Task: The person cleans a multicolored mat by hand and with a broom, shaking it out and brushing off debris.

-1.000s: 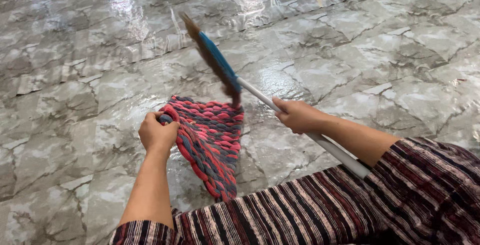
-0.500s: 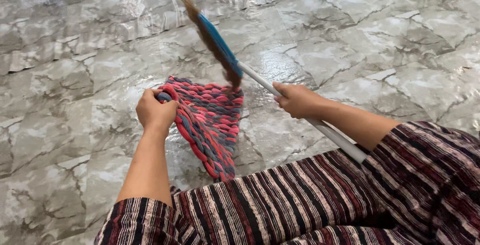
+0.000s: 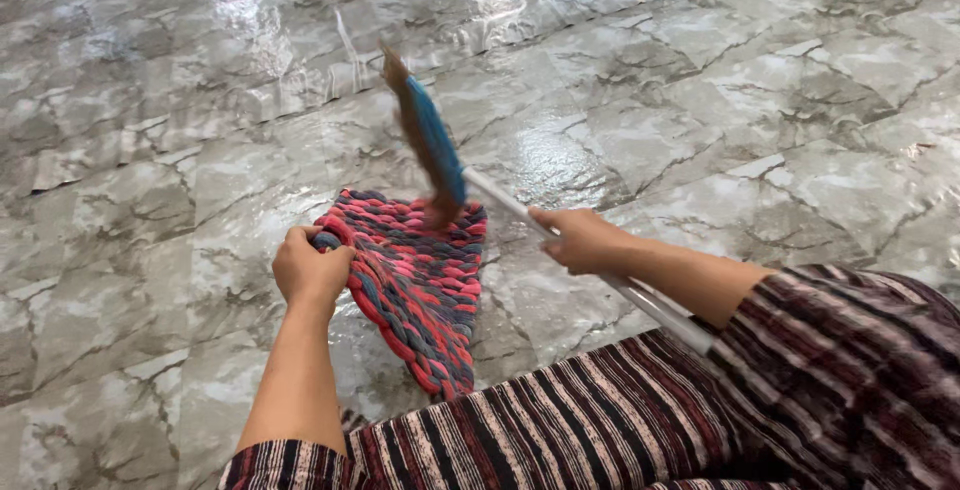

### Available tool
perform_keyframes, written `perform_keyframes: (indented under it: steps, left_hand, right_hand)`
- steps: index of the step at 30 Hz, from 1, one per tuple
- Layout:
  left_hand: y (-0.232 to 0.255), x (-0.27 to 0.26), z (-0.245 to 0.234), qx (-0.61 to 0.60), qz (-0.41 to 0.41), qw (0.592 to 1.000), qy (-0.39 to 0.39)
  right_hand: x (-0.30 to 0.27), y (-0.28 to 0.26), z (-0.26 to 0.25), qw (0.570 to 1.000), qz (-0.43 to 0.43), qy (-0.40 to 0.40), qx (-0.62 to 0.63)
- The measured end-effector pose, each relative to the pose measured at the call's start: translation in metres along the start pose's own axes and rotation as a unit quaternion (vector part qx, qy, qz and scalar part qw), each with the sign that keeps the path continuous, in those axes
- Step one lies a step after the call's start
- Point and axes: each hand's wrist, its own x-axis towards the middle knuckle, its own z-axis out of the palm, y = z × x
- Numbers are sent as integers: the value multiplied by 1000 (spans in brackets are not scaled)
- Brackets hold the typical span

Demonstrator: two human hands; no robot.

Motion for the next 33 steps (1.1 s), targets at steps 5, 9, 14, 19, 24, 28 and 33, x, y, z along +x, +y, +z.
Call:
perform_keyframes:
  steps: [5,9,14,19,24,28,33]
  left_hand:
    - [-4,3,-2,8,17,1000,-4]
    - [-1,4,3,15,4,1000,-3]
    - [-2,9,13,27,23,999,10]
    - [-9,14,15,24,58,998,24]
    - [-12,13,8,7,41,999,9]
    - [-11,14,7,34,35,999,14]
    - [-6,8,0,39,20,999,0]
  right_hand:
    - [-8,-5,-19,989,-39,9,143]
    - [-10,-5,-9,964,24,-85,250]
    - [-1,9,13,977,50,-84,190]
    - [-2,1,-12,997,39,-20,64]
    - [-2,2,-16,966,-17,-53,252]
    - [5,5,10,977,5,-75,200]
    - [2,-1,7,999,21,-26,25]
